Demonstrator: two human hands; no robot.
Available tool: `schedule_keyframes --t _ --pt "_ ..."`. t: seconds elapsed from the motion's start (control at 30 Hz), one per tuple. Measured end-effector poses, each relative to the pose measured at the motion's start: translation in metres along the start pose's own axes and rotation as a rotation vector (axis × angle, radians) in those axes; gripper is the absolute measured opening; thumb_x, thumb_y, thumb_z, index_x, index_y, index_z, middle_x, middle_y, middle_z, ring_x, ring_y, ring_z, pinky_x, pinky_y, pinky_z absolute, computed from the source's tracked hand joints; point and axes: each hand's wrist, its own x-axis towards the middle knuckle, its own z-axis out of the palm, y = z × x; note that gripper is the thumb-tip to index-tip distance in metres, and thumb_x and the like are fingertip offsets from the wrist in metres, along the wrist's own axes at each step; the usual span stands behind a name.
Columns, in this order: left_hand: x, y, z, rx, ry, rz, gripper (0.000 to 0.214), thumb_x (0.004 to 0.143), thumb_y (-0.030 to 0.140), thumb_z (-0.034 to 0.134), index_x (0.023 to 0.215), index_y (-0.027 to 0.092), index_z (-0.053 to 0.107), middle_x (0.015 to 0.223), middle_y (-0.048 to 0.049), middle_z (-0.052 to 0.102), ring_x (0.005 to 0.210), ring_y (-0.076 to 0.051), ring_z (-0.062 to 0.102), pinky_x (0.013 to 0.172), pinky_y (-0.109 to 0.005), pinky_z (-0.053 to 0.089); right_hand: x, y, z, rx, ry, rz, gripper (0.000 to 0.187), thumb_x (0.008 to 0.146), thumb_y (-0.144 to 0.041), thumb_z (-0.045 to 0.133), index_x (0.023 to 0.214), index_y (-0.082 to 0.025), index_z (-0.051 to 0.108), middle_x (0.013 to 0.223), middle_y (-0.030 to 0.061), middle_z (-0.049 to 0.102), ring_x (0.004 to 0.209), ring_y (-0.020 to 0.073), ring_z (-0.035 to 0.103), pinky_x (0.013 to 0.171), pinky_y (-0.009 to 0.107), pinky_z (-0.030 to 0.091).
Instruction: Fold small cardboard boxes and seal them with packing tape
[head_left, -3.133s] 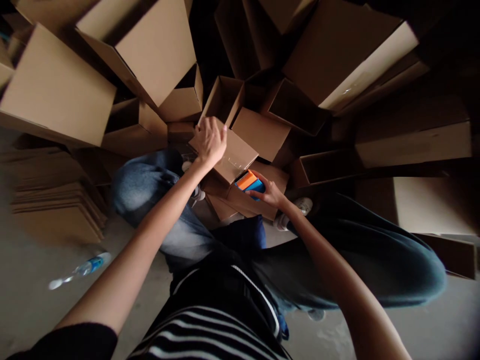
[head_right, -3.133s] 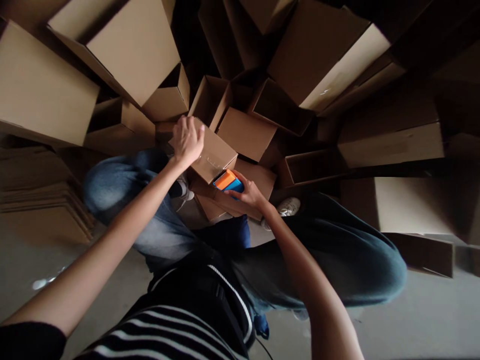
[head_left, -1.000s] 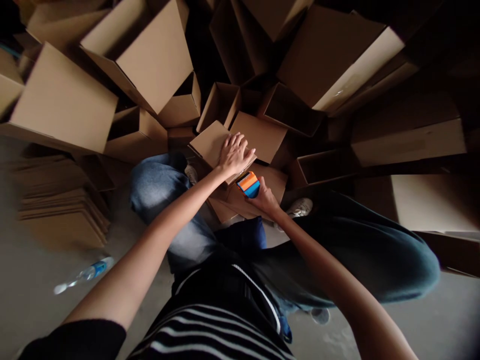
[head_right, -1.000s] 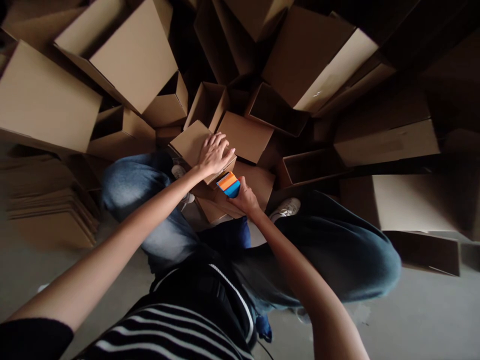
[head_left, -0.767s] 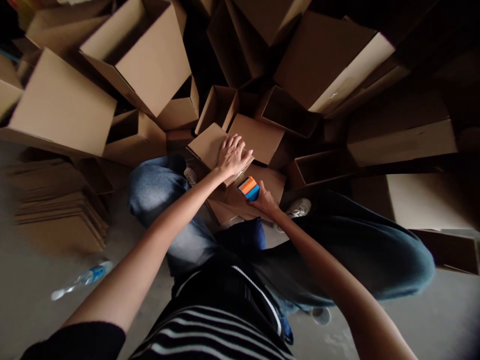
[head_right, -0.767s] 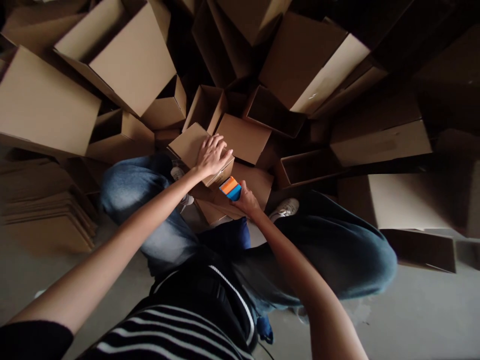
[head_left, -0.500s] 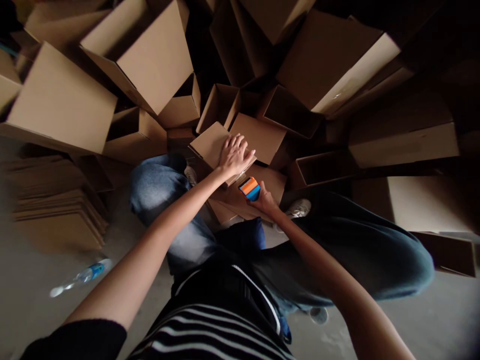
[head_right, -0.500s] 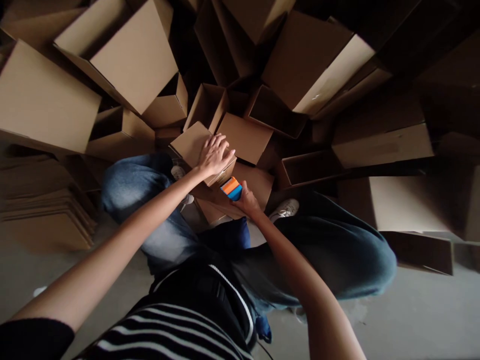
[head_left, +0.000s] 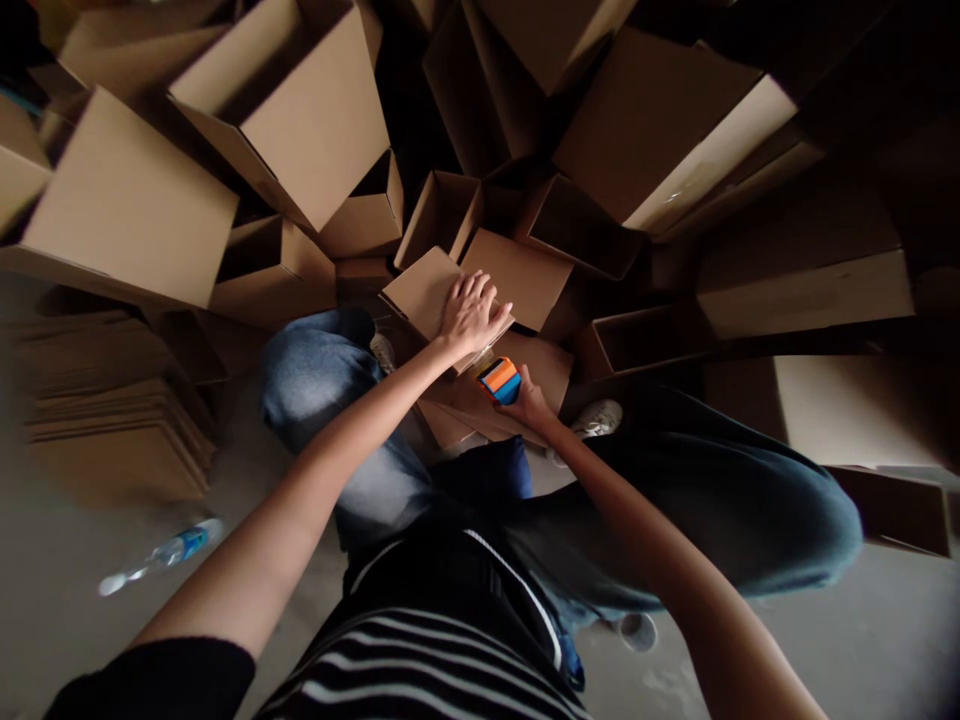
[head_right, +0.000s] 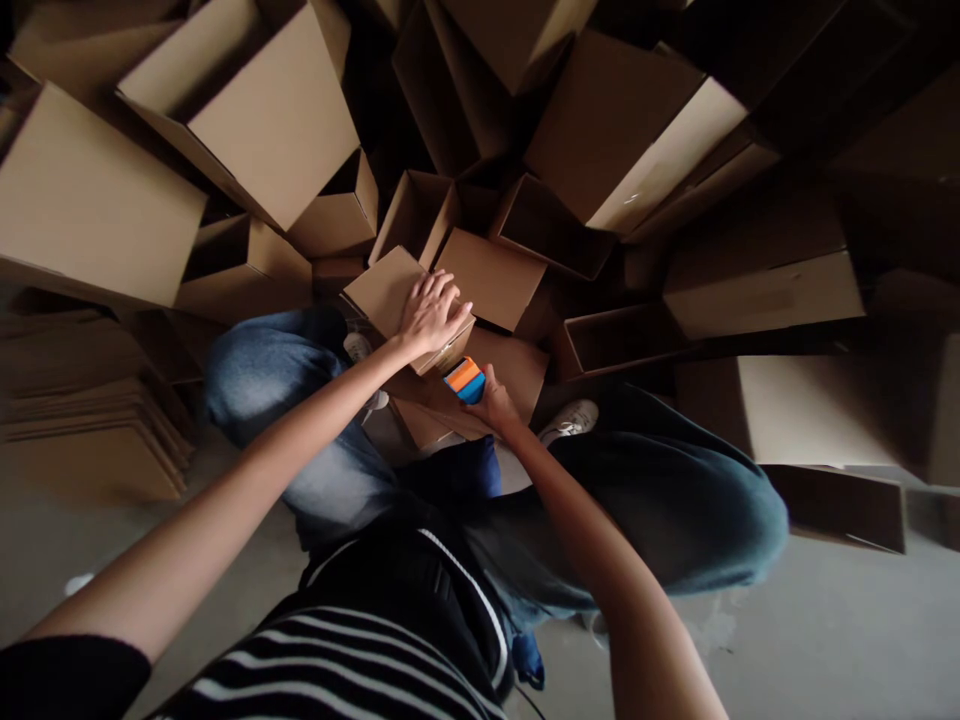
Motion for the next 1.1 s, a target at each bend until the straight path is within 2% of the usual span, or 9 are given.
schedule_keyframes --t 0.27,0.37,0.6,0.77,0.97,1.1 --pt "0.003 -0.009 -0.004 -0.034 -0.015 -0.005 0.048 0.099 0.05 0.034 0.118 0.02 0.066 0.149 -0.0128 0.052 0.146 -0.026 0.037 0.125 -0.049 0.024 -0.008 0.03 0.001 -0.083 -0.112 0.124 0.058 0.058 -0.029 0.077 0.096 -0.027 0.034 0.077 -0.0064 0.051 0.076 0.0216 0.06 0.067 0.03 0.043" --pt "0.006 -0.011 -0.001 -0.044 -0.017 -0.001 0.048 0.099 0.051 0.033 0.116 0.02 0.066 0.149 -0.0118 0.053 0.145 -0.027 0.038 0.124 -0.05 0.025 -0.01 0.036 0.002 -0.115 -0.103 0.153 0.057 0.061 -0.032 0.076 0.099 -0.026 0.034 0.075 -0.0067 0.049 0.077 0.0223 0.06 0.067 0.031 0.042" --pt "0.007 -0.002 -0.001 -0.065 -0.019 -0.022 0.044 0.098 0.048 0.036 0.117 0.022 0.066 0.147 -0.0105 0.055 0.145 -0.028 0.038 0.124 -0.053 0.024 -0.002 0.023 0.014 -0.17 -0.153 0.22 0.057 0.064 -0.036 0.076 0.101 -0.025 0.034 0.076 -0.0053 0.05 0.078 0.023 0.061 0.065 0.03 0.041" --pt "0.006 0.0 -0.001 -0.044 -0.016 -0.022 0.044 0.098 0.048 0.036 0.118 0.021 0.065 0.147 -0.0119 0.055 0.145 -0.027 0.038 0.125 -0.05 0.024 0.009 0.013 0.018 -0.234 -0.181 0.255 0.056 0.068 -0.034 0.076 0.106 -0.023 0.035 0.081 -0.0021 0.055 0.08 0.0239 0.064 0.064 0.03 0.043" --pt "0.006 -0.001 0.001 -0.05 -0.02 -0.019 0.043 0.098 0.047 0.036 0.118 0.022 0.065 0.147 -0.0107 0.055 0.145 -0.027 0.037 0.125 -0.052 0.023 0.018 0.008 0.02 -0.281 -0.167 0.243 0.058 0.071 -0.034 0.076 0.112 -0.022 0.036 0.086 0.0025 0.06 0.083 0.0262 0.065 0.063 0.03 0.043" --pt "0.005 0.0 0.001 -0.038 -0.015 -0.019 0.043 0.098 0.047 0.037 0.118 0.022 0.065 0.146 -0.011 0.055 0.145 -0.027 0.037 0.125 -0.051 0.024 0.022 0.003 0.022 -0.295 -0.166 0.245 0.057 0.071 -0.034 0.075 0.112 -0.022 0.037 0.084 0.0025 0.06 0.081 0.026 0.066 0.06 0.029 0.043"
